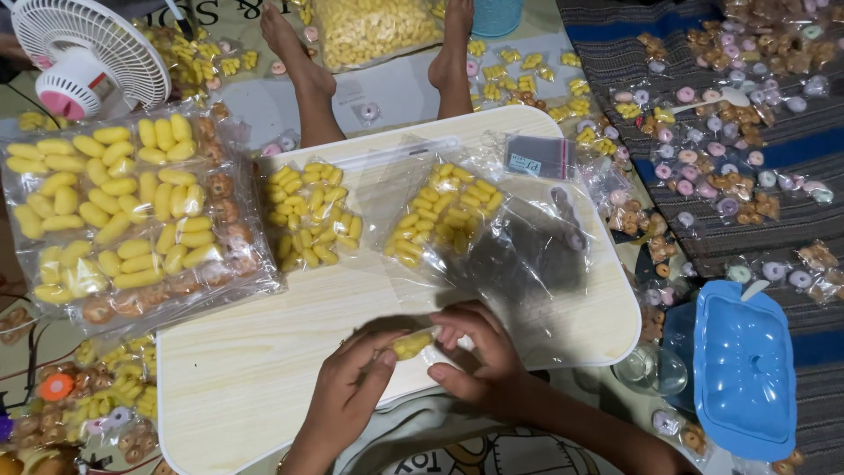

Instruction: Packing small yellow items into plastic bags

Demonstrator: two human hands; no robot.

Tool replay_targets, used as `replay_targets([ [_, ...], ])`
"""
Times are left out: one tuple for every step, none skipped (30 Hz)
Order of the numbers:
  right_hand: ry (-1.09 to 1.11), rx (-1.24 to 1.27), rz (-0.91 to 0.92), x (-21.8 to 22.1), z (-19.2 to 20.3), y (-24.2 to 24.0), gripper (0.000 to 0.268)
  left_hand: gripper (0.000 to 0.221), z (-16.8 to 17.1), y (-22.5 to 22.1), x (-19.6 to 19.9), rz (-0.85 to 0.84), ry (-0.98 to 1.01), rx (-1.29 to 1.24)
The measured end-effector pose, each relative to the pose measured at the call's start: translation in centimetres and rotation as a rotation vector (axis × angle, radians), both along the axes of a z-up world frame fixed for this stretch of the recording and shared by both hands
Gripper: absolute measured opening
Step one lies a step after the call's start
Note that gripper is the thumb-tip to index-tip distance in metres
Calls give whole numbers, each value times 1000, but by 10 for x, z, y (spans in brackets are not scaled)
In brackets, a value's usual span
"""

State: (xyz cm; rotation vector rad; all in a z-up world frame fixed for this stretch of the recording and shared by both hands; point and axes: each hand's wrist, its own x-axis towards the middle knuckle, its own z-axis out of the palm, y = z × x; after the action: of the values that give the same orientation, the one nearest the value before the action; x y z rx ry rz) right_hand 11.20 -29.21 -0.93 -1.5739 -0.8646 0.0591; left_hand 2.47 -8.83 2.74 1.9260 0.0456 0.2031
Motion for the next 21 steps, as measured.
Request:
replay_targets([
  [101,-48,2,-3,-2,1,54,31,2,-1,0,-5,-9,-1],
  [198,-95,5,-5,-5,3,66,33,5,-1,1,-9,-22,-1],
  [196,-94,8,-4,-10,8,66,33,3,1,2,-6,-23,1],
  [182,-88,6,-5,-15,12,52,32,1,2,1,-3,7,-17],
  [168,-83,4,-5,-20,16,39,32,-2,4,-1,1,37,-35],
  [174,-84,12,-2,-16,17,39,32,-7,5,-1,9,43,-36],
  [58,-50,16,2,-13,19,22,31,-13,5,-1,19,71,-122],
  [-52,-15,22,3,-11,21,19,31,-19,6,-4,31,102,-207],
  [-41,-14,31,5,-14,18,19,31,-24,5,-3,42,113,-208],
  [37,-31,46,6,-18,16,23,30,-28,5,-3,66,166,-254],
  [115,-48,60,6,-21,15,28,33,-32,5,-4,91,219,-300],
  [129,-48,79,5,-27,12,28,33,-28,3,-3,112,230,-301],
  [178,-81,67,4,-33,9,24,22,-25,2,-3,112,230,-305],
  [225,-114,56,4,-39,7,23,13,-22,1,-1,113,227,-308],
  [235,-114,77,6,-38,8,23,13,-18,0,0,135,236,-308],
  [336,-36,108,8,-36,9,22,16,-15,-1,2,118,158,-396],
  [438,41,138,10,-34,9,22,18,-12,-2,3,101,78,-482],
  [443,40,150,10,-35,11,22,18,-20,-2,3,114,79,-481],
  [426,25,150,11,-35,11,22,17,-28,-2,2,92,85,-480],
  [407,11,145,12,-35,11,22,16,-35,-2,3,66,91,-480],
  [410,10,153,13,-32,13,22,16,-36,-2,2,75,92,-479],
])
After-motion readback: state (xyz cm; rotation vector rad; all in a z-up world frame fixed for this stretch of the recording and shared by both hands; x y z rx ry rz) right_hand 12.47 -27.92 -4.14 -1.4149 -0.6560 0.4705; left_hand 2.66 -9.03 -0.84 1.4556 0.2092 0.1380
